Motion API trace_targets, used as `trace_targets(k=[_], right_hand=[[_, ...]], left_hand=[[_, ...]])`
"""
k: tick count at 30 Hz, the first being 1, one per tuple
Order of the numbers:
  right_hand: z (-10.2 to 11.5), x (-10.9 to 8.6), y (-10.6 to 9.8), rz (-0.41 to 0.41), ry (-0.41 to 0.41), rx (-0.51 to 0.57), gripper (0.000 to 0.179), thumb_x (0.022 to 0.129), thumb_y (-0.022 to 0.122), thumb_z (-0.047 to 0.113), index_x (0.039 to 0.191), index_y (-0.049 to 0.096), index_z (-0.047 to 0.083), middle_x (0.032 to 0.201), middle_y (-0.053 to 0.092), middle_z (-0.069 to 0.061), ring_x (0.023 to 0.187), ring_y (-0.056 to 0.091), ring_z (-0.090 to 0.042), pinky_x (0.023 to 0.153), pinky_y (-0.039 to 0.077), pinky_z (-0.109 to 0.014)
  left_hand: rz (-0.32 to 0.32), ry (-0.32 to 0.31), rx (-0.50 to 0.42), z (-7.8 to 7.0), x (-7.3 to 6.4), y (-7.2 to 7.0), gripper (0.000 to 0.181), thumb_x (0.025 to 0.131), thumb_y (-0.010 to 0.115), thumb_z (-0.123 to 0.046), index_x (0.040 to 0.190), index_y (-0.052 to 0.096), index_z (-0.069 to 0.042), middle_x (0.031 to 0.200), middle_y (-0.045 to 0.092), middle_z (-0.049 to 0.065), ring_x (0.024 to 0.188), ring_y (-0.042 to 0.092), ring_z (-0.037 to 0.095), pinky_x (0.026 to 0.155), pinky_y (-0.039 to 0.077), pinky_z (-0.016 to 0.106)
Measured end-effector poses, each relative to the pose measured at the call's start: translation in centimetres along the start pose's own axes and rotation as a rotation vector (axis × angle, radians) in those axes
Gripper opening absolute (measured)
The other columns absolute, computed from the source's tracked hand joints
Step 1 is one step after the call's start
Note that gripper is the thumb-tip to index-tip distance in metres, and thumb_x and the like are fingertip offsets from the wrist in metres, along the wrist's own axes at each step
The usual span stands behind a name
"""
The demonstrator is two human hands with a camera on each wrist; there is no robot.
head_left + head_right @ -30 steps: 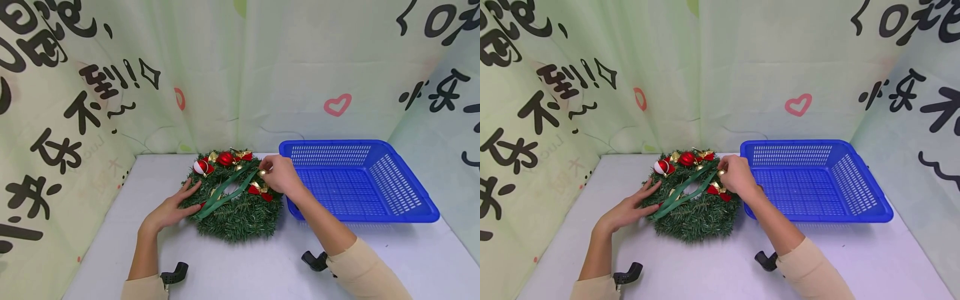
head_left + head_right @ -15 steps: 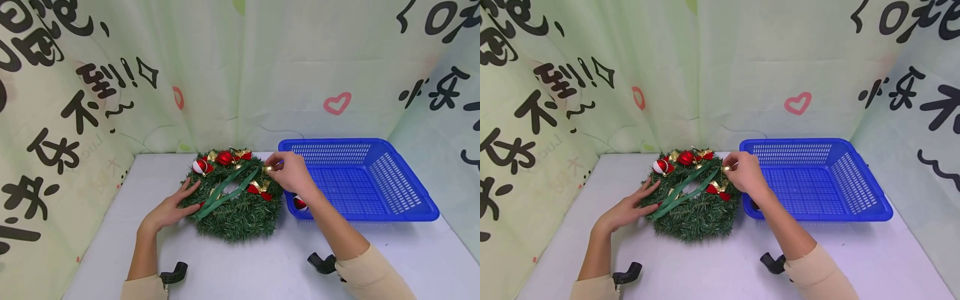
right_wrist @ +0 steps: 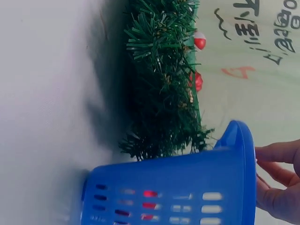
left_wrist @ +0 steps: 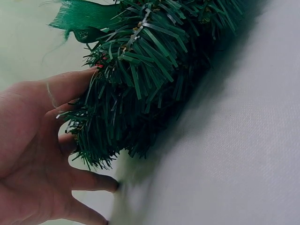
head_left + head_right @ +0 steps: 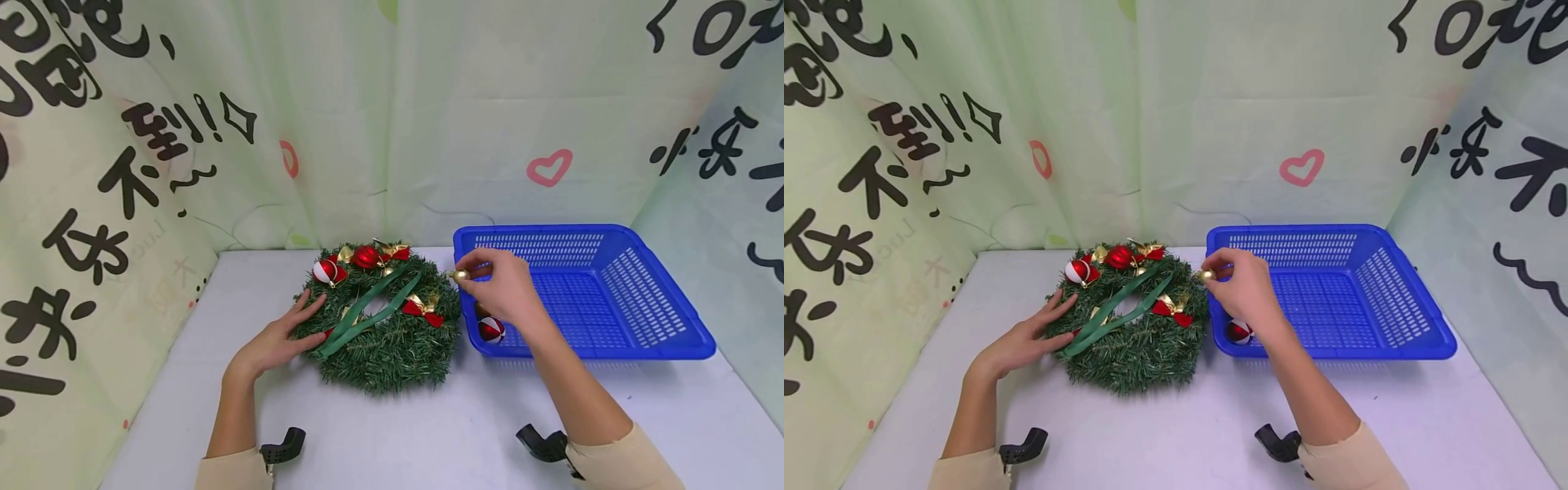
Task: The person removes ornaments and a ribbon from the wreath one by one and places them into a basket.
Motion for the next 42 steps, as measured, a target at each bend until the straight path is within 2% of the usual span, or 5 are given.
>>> trace_targets(k=[7, 14, 27, 38, 42], right_hand=[[-1.4, -1.5, -2.2, -0.064, 0.014, 0.011, 0.016, 0.096, 0.075, 0.013, 0.112, 0.076, 0.011, 0.11, 0.078, -0.013, 0.109, 0.073, -0.035, 0.092, 0.053, -0.053], [-3.4, -2.4, -3.5, -0.098, 0.061, -0.025, 0.016, 0.097, 0.075, 0.016, 0.112, 0.075, 0.013, 0.111, 0.077, -0.014, 0.116, 0.07, -0.038, 0.086, 0.051, -0.045], [-6.6, -2.8, -2.9, -0.096, 0.13, -0.051, 0.015, 0.096, 0.074, 0.012, 0.111, 0.074, 0.009, 0.11, 0.077, -0.018, 0.117, 0.063, -0.043, 0.074, 0.05, -0.033], [-7.8, -3.0, -2.3, -0.092, 0.131, -0.058, 0.017, 0.096, 0.074, 0.011, 0.112, 0.073, 0.006, 0.111, 0.077, -0.02, 0.11, 0.071, -0.042, 0.083, 0.058, -0.05], [-8.5, -3.2, -2.1, -0.087, 0.132, -0.072, 0.017, 0.095, 0.074, 0.01, 0.111, 0.074, 0.006, 0.111, 0.077, -0.02, 0.108, 0.072, -0.041, 0.082, 0.058, -0.05]], left_hand=[[0.001, 0.003, -0.001, 0.0, 0.1, 0.0, 0.079, 0.102, 0.064, -0.048, 0.167, 0.022, -0.036, 0.177, -0.002, -0.001, 0.159, 0.01, 0.046, 0.119, 0.022, 0.074], [0.0, -0.003, -0.004, 0.2, 0.0, -0.1, 0.079, 0.102, 0.064, -0.05, 0.167, 0.021, -0.037, 0.177, -0.003, -0.002, 0.159, 0.01, 0.047, 0.118, 0.022, 0.075], [-0.006, -0.009, 0.002, 0.3, -0.2, -0.1, 0.078, 0.103, 0.064, -0.046, 0.167, 0.021, -0.038, 0.177, -0.003, -0.003, 0.159, 0.01, 0.047, 0.118, 0.021, 0.076], [0.001, -0.011, -0.005, 0.4, 0.0, -0.1, 0.077, 0.103, 0.064, -0.046, 0.167, 0.021, -0.038, 0.177, -0.003, -0.003, 0.159, 0.009, 0.048, 0.118, 0.021, 0.076], [0.004, -0.008, -0.002, 0.3, 0.1, 0.1, 0.078, 0.103, 0.063, -0.048, 0.167, 0.021, -0.039, 0.177, -0.003, -0.003, 0.159, 0.009, 0.047, 0.118, 0.022, 0.075]])
Point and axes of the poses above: each hand's wrist, its own x-axis towards the middle knuckle, its own y-axis out of the palm, z = x × y, the point moved 9 cm from there along x, towards the middle knuckle
